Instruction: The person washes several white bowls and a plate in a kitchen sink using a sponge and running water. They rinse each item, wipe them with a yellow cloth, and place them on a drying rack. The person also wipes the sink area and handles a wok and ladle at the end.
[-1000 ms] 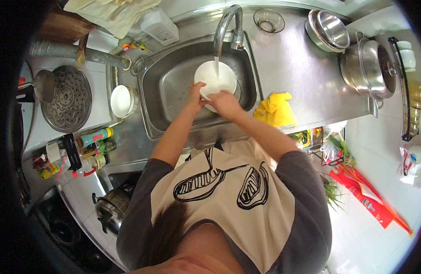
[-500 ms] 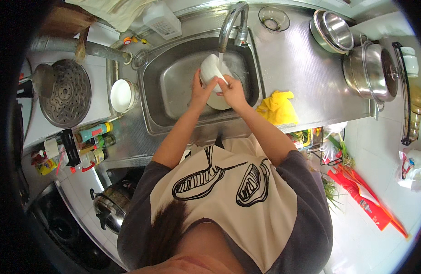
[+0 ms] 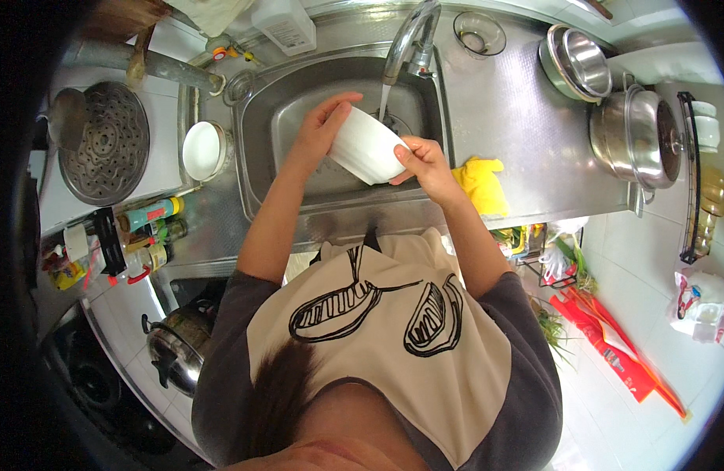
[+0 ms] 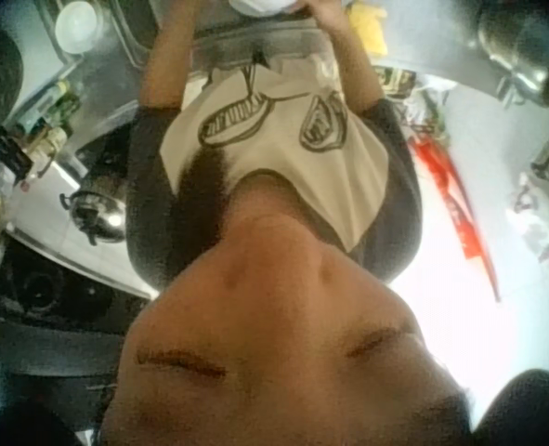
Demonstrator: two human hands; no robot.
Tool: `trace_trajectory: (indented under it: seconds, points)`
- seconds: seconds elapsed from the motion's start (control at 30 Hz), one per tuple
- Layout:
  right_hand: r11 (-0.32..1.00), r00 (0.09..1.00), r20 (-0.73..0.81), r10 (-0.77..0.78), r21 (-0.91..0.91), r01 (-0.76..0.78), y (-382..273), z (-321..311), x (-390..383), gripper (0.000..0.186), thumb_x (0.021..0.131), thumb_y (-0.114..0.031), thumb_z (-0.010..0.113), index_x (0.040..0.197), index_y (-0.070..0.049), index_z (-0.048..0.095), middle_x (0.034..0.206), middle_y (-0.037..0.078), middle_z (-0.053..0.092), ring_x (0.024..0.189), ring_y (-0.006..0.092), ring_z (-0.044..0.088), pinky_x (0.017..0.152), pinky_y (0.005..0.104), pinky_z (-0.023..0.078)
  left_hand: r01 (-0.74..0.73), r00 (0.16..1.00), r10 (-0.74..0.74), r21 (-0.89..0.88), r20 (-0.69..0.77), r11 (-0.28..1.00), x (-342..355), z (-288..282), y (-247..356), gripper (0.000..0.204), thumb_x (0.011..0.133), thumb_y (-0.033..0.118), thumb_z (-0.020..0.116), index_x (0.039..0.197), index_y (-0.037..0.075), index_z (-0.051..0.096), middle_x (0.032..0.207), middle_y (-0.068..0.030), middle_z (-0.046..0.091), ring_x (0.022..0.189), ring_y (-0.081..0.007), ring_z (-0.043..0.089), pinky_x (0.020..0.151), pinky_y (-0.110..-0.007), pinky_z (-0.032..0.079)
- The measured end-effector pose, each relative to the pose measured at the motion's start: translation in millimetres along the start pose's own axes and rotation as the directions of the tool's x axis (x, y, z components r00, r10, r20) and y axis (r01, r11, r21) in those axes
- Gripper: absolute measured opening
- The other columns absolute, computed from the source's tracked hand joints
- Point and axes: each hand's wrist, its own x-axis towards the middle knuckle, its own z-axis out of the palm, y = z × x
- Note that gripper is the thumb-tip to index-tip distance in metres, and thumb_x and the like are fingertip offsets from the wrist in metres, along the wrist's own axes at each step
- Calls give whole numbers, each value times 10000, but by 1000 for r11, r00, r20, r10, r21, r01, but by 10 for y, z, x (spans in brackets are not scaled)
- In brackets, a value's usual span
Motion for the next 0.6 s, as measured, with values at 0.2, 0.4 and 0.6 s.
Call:
trace_trajectory:
  seconds: [0.2, 0.4, 0.6]
  points:
    - [997, 997, -38, -67, 30, 68, -219, 7, -59, 327, 913, -287, 536, 1006, 16, 615, 863, 54, 636, 732, 121, 609, 541, 244, 535, -429, 867, 499, 524, 8, 736, -197, 167, 363, 682, 664, 309, 761, 1261, 120, 492, 1317, -111, 424, 1203, -258, 420, 985, -370, 357]
    - [992, 993, -76, -86, 88, 92, -287, 45, -25, 326, 922, -249, 518, 1046, 45, 583, 875, 86, 638, 689, 112, 627, 534, 222, 550, -452, 845, 528, 640, 84, 622, -388, 273, 608, 807, 600, 346, 783, 1303, 131, 452, 1362, -160, 354, 1260, -334, 338, 1019, -430, 314]
    - [991, 995, -73, -74, 108, 82, -236, 53, 7, 318, 929, -240, 507, 1048, 45, 582, 879, 81, 639, 695, 108, 631, 547, 221, 559, -485, 851, 521, 492, 73, 723, -271, 192, 423, 669, 694, 311, 724, 1294, 147, 479, 1355, -148, 365, 1253, -327, 343, 1014, -417, 316]
